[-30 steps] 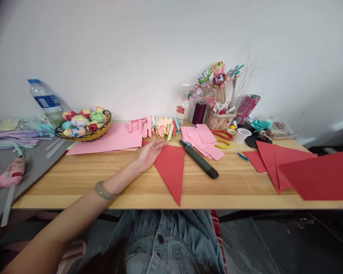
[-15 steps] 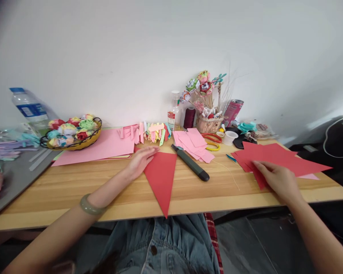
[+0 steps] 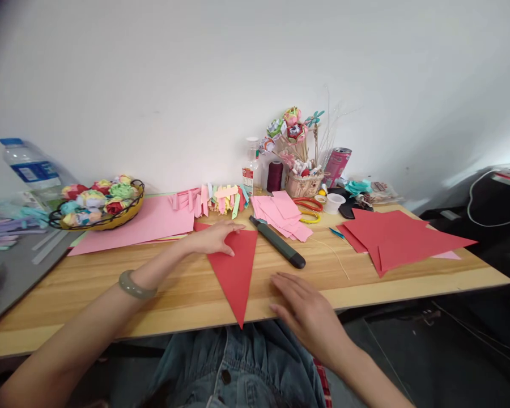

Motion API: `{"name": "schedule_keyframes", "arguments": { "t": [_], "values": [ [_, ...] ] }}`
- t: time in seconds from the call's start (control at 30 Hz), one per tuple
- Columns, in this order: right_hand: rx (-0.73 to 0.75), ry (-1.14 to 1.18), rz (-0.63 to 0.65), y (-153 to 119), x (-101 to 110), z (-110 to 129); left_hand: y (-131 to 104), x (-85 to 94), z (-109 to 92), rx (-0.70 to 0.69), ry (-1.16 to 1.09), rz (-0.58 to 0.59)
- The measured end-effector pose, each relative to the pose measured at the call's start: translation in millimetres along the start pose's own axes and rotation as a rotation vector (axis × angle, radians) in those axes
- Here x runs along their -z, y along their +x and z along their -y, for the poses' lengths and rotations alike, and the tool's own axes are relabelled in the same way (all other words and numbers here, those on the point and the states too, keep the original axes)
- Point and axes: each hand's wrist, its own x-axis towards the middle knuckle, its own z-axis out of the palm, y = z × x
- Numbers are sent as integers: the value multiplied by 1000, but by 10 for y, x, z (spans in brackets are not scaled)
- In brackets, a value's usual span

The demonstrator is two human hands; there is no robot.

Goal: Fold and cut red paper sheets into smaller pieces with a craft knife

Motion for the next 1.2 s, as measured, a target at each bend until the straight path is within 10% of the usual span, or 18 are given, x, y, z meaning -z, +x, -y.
{"name": "schedule_keyframes", "arguments": {
  "t": [0.43, 0.63, 0.9, 1.2],
  "values": [
    [104, 28, 198, 309, -214, 310, -14, -136, 302, -34, -563, -177],
    [123, 31, 236, 373, -237, 361, 19, -236, 63, 151, -810, -441],
    [278, 33, 223, 536, -304, 486, -32, -296, -199, 335, -693, -429],
    [285, -67, 127, 505, -236, 419, -667, 18, -442, 169, -1236, -613]
  ]
}}
